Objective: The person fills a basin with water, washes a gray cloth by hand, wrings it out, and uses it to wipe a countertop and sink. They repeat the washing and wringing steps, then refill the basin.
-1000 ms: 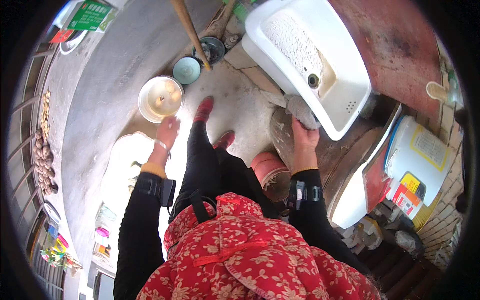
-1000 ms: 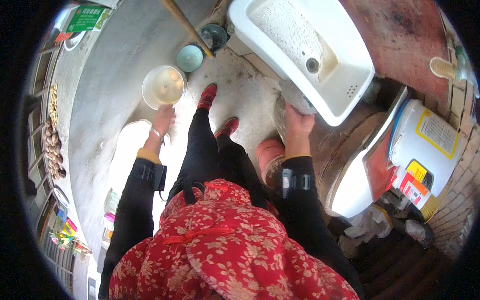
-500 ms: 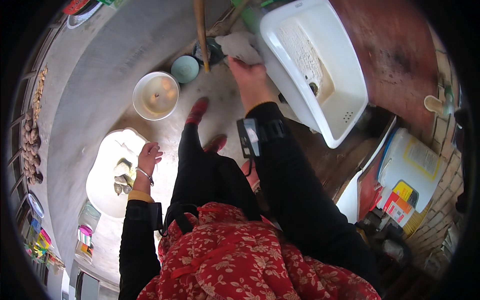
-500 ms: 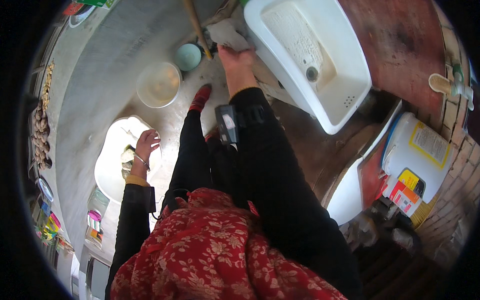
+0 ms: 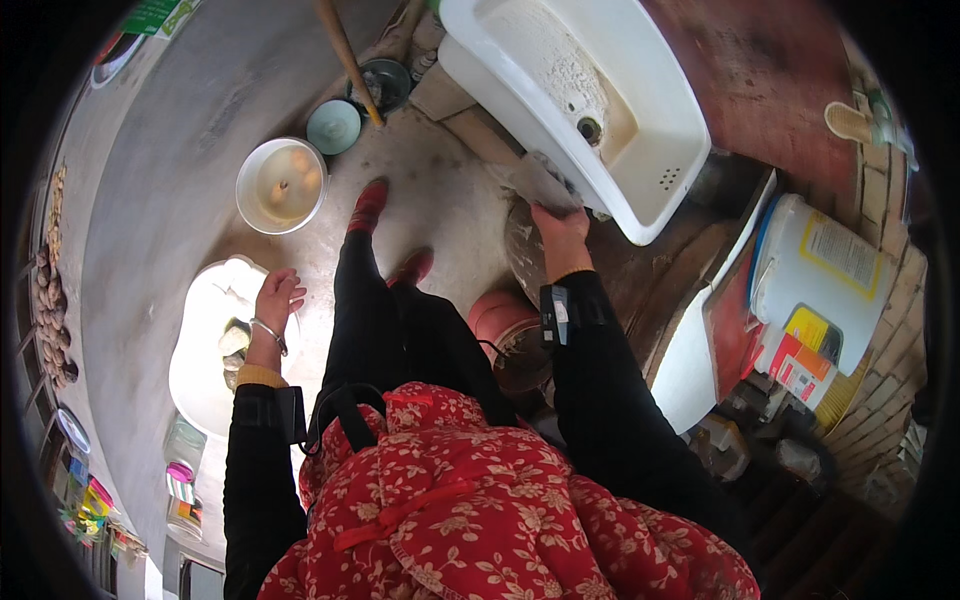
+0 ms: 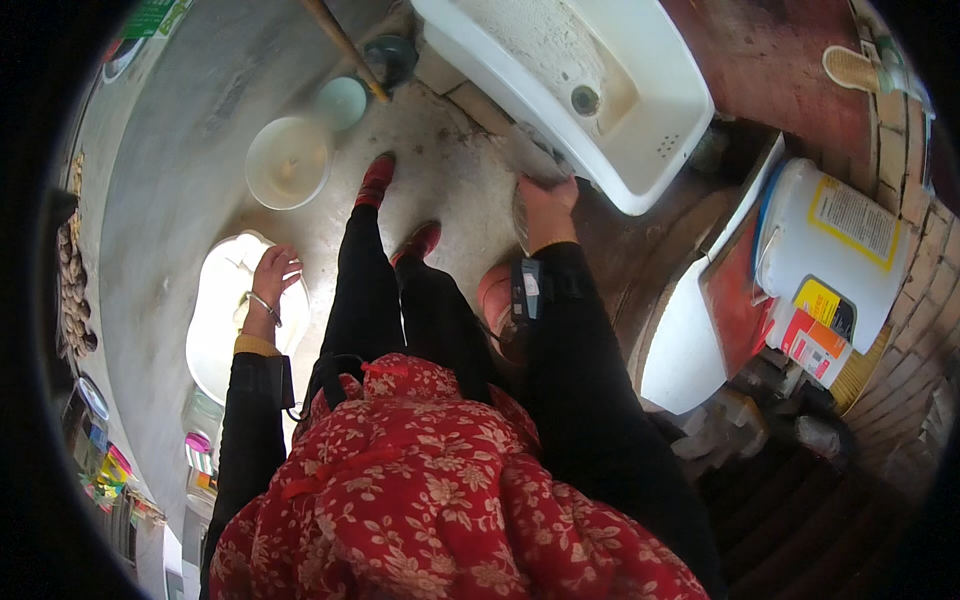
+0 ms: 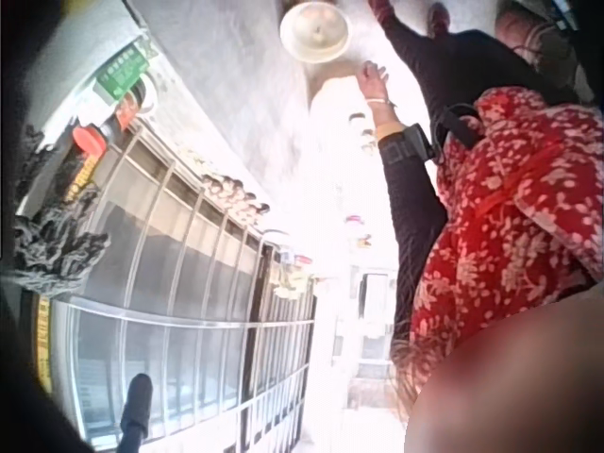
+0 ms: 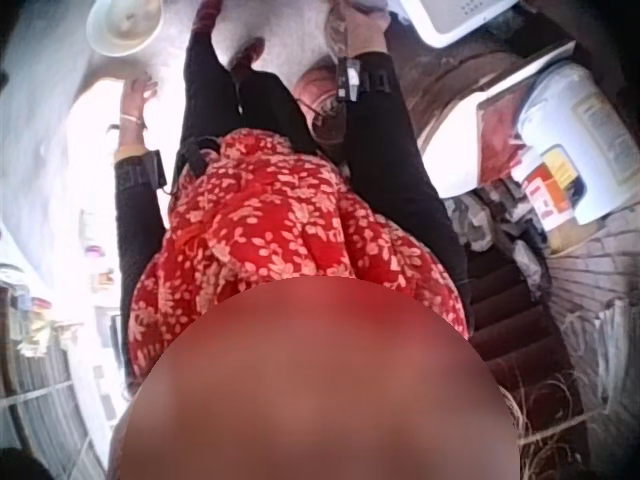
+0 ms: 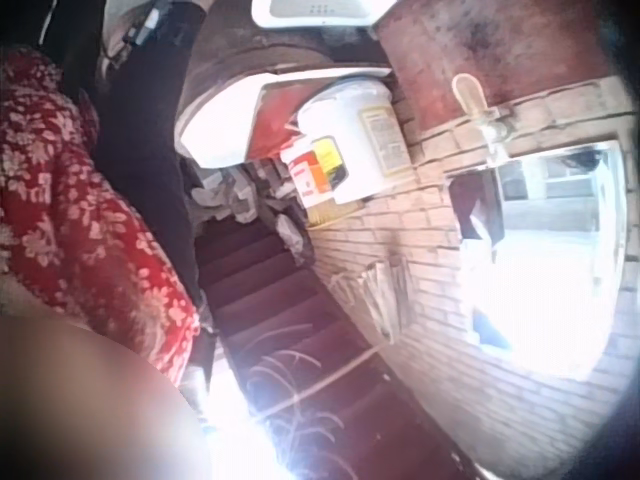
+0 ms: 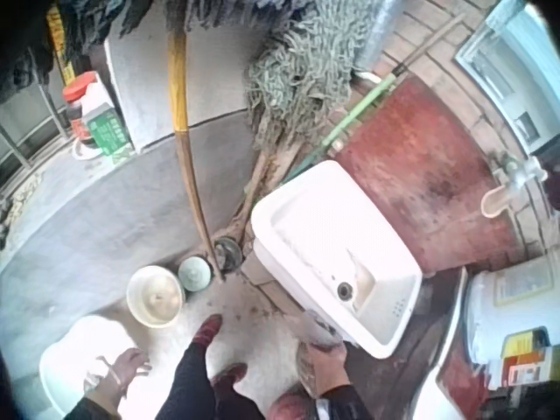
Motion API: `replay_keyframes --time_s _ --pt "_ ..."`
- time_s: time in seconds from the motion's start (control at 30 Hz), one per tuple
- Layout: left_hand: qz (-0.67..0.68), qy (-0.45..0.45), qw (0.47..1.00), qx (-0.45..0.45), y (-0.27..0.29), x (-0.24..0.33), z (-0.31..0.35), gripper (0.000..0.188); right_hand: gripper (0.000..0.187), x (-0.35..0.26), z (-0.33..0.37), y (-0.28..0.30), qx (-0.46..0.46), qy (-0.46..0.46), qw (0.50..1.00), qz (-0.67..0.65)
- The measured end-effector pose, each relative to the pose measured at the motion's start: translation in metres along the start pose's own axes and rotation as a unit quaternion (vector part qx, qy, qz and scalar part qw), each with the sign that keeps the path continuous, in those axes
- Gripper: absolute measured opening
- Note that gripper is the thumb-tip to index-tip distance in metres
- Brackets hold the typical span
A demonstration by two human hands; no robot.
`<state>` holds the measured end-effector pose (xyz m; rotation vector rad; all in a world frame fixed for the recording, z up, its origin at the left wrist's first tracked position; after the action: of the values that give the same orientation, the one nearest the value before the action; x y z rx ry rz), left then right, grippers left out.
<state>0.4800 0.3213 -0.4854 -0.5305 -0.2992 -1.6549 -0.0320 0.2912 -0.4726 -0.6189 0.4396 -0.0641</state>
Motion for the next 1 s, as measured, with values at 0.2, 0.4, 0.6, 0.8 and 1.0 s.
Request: replay_keyframes --time_s 0.2,0.4,0.6,0.8,1.0 --pt "-0.028 0.007 0.999 -0.017 -0.001 0.002 -0.012 0.030 0.052 -0.080 0.038 0.013 -0.034 0.105 0.993 0.031" --pt "-0.050 0.026 0.998 -0.041 -0.020 0.014 -0.027 0.029 0.053 -0.061 0.080 -0.006 -0.115 0.138 0.982 -0.057" --pt "-0.100 0.029 0.993 -0.048 -0.031 0.037 -0.033 0.024 0.050 -0.048 0.068 -0.009 -0.084 0.146 0.981 -0.099" --pt "-0.121 0.022 0.990 -0.069 -0.027 0.052 -0.044 0.026 0.053 -0.036 0.003 0.032 -0.027 0.089 0.986 -0.136" --pt "-0.144 0.014 0.989 -0.037 -0.016 0.064 -0.033 0.025 0.045 0.023 -0.051 0.029 -0.039 0.067 0.980 -0.182"
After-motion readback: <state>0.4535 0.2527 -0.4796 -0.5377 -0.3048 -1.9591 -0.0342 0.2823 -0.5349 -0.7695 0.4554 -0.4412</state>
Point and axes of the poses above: each hand's wrist, its own z-axis away from the middle knuckle, its own y-axis out of the back of the hand, x = y × z, the point moved 1 cm from there along -z, towards the middle knuckle, and after that the axes turned 12 degrees about -x, right-handed, at the moved point
